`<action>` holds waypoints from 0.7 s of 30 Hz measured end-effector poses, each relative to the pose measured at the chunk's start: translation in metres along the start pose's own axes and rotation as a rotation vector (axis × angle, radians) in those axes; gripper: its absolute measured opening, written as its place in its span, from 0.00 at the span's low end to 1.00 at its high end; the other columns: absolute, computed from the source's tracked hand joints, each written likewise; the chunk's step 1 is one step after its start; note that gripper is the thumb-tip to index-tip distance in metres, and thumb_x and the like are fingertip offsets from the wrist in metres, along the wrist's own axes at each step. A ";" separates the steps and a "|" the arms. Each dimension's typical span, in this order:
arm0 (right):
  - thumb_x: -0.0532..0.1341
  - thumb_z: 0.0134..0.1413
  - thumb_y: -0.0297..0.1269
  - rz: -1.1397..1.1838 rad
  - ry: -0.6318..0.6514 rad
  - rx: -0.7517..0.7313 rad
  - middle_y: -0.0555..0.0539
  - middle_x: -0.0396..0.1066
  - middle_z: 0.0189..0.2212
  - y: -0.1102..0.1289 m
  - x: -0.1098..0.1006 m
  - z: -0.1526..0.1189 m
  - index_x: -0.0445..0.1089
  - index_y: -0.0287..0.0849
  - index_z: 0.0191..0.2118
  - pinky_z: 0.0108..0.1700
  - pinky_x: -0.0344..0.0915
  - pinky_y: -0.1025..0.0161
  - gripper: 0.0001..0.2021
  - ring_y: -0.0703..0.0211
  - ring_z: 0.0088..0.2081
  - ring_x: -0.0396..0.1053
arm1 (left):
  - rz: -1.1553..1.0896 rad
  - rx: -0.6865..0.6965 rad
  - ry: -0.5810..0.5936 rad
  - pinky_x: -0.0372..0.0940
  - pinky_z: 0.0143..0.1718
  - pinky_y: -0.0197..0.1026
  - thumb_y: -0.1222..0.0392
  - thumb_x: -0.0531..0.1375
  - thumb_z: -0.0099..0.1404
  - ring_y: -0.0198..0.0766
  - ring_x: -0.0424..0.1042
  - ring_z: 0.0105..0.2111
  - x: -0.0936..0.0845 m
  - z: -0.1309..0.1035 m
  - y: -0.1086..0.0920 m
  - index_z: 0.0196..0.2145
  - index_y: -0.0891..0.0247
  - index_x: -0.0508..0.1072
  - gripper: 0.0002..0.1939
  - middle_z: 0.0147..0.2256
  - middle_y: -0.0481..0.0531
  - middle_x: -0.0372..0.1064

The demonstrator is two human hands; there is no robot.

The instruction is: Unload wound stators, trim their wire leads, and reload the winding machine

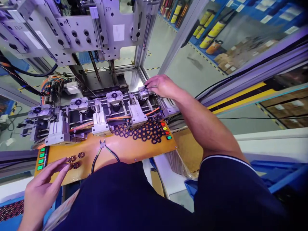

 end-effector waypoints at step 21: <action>0.56 0.52 0.19 -0.079 -0.013 -0.011 0.48 0.75 0.50 0.004 0.003 -0.014 0.78 0.41 0.45 0.60 0.65 0.48 0.19 0.49 0.56 0.69 | 0.080 0.046 0.028 0.73 0.49 0.45 0.44 0.63 0.59 0.43 0.80 0.39 0.003 0.000 0.010 0.42 0.55 0.77 0.17 0.41 0.49 0.80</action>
Point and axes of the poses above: each hand's wrist, its own z-axis towards the middle knuckle, its own x-axis out of the palm, y = z × x, the point moved 10 cm from there along z, towards the middle knuckle
